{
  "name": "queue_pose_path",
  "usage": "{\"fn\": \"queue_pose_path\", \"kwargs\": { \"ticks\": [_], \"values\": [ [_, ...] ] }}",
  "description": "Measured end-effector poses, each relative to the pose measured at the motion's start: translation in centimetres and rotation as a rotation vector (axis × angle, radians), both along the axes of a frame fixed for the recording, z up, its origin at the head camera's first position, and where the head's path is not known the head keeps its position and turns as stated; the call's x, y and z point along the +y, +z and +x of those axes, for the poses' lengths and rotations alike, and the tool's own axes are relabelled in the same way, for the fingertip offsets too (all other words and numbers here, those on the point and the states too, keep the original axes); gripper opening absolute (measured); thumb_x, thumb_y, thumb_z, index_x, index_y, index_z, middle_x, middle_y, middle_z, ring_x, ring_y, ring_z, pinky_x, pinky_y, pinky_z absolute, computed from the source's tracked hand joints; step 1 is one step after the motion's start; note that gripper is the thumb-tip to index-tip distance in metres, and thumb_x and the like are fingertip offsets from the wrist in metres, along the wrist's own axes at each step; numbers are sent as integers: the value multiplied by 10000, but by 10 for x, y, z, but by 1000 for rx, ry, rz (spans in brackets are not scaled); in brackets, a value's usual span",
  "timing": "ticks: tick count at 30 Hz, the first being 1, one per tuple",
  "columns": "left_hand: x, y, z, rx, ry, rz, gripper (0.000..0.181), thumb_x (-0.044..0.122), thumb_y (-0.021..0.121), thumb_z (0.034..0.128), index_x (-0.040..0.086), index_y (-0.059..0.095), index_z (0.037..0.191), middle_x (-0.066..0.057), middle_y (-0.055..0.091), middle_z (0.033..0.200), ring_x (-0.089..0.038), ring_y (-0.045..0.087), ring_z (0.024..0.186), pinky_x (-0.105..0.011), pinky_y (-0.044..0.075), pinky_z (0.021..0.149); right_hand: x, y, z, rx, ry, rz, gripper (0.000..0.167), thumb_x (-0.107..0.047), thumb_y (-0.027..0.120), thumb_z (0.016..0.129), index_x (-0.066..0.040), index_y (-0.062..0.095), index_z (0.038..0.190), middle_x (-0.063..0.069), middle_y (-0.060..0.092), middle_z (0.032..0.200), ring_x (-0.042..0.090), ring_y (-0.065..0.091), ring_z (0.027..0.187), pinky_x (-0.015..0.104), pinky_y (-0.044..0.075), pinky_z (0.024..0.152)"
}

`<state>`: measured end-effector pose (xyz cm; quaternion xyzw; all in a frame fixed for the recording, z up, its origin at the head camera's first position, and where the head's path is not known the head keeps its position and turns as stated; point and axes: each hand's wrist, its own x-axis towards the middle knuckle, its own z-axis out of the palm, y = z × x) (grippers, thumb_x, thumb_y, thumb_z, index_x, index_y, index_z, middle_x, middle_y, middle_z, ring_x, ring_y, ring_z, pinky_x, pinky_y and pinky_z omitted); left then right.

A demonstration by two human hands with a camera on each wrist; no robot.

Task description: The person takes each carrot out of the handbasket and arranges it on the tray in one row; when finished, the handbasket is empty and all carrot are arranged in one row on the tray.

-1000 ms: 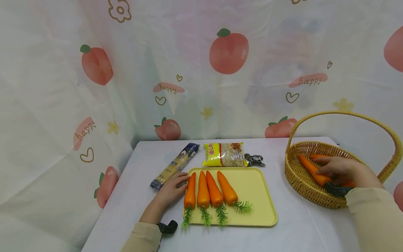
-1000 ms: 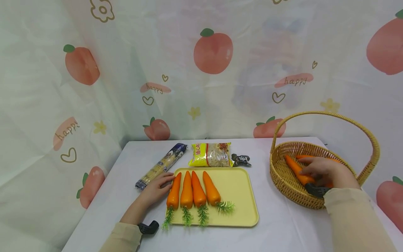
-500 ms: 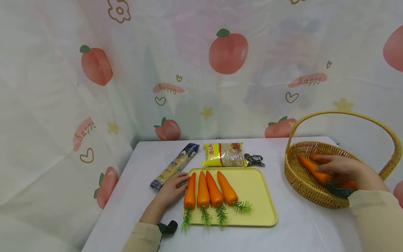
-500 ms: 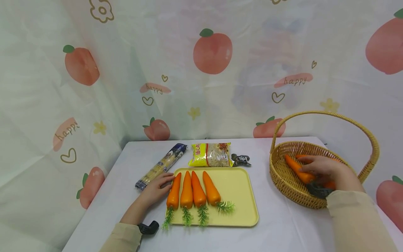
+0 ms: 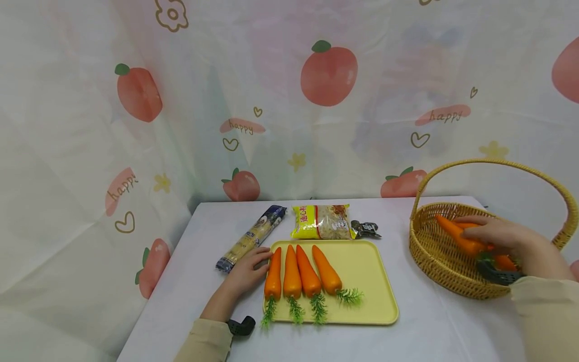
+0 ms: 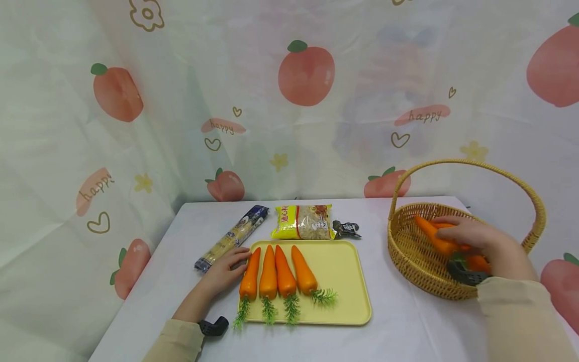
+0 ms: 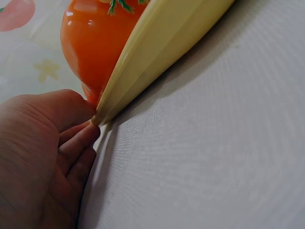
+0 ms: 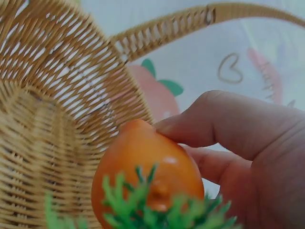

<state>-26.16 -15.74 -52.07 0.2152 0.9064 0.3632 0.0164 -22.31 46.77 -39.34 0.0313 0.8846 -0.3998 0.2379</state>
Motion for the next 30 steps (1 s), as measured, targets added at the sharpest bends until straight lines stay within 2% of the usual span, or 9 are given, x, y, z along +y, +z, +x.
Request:
{"fn": "queue_pose_path", "kwargs": {
  "ticks": [4,9,13,15,17,20,23,27,30],
  "values": [
    [0,0,1,-5,2,-2,399,309,600,989,179,613,1366,6,514,1462,-280,437,1403,-517,379,1148,-8,9,5,37,26,3,774,-371,475,1038,20,62,1563,329,330,1407,202,542,1028,319,526,824],
    [0,1,1,-11,8,-7,399,302,604,987,179,613,1366,1,511,1465,-282,435,1405,-519,374,1151,-18,17,11,113,61,40,775,-400,463,1042,0,63,1572,367,216,1511,212,535,1150,271,525,830],
    [1,2,2,-1,6,-2,401,291,608,985,169,612,1367,-5,515,1463,-287,435,1404,-522,370,1153,-28,19,16,156,31,16,739,-400,465,1042,-59,99,1585,282,381,1424,128,576,1062,249,531,808],
    [1,2,2,-1,5,-1,399,284,609,984,165,613,1365,-9,516,1461,-291,434,1404,-523,367,1155,-34,19,20,172,11,-15,712,-390,487,1036,-121,134,1593,165,463,1335,79,592,976,251,540,796],
    [1,2,2,-2,5,-5,398,289,607,985,171,614,1365,-3,516,1460,-287,435,1404,-522,368,1155,-39,19,24,192,14,-62,670,-341,495,1040,-162,160,1592,126,469,1288,80,605,947,267,553,791],
    [0,0,1,3,1,-7,393,290,602,988,174,615,1363,-4,516,1460,-287,437,1402,-522,373,1150,-49,18,30,197,24,-119,692,-296,505,1040,-162,117,1597,192,443,1330,76,611,958,275,566,805],
    [1,0,1,9,0,-7,392,291,600,989,173,615,1362,-5,516,1459,-288,440,1400,-521,377,1148,-61,17,35,190,32,-159,734,-287,503,1040,-152,47,1600,314,345,1411,82,606,994,298,568,829],
    [1,2,2,9,4,-12,395,291,599,989,169,614,1364,-9,517,1457,-291,443,1397,-524,380,1145,-77,14,38,183,28,-218,747,-263,519,1034,-224,35,1602,323,337,1392,100,606,989,342,581,835],
    [1,2,1,6,5,-17,394,295,598,990,176,613,1365,-4,517,1457,-285,443,1397,-522,380,1145,-86,9,39,176,41,-285,738,-214,514,1036,-262,39,1600,271,399,1287,152,619,964,359,592,827]
  ]
}}
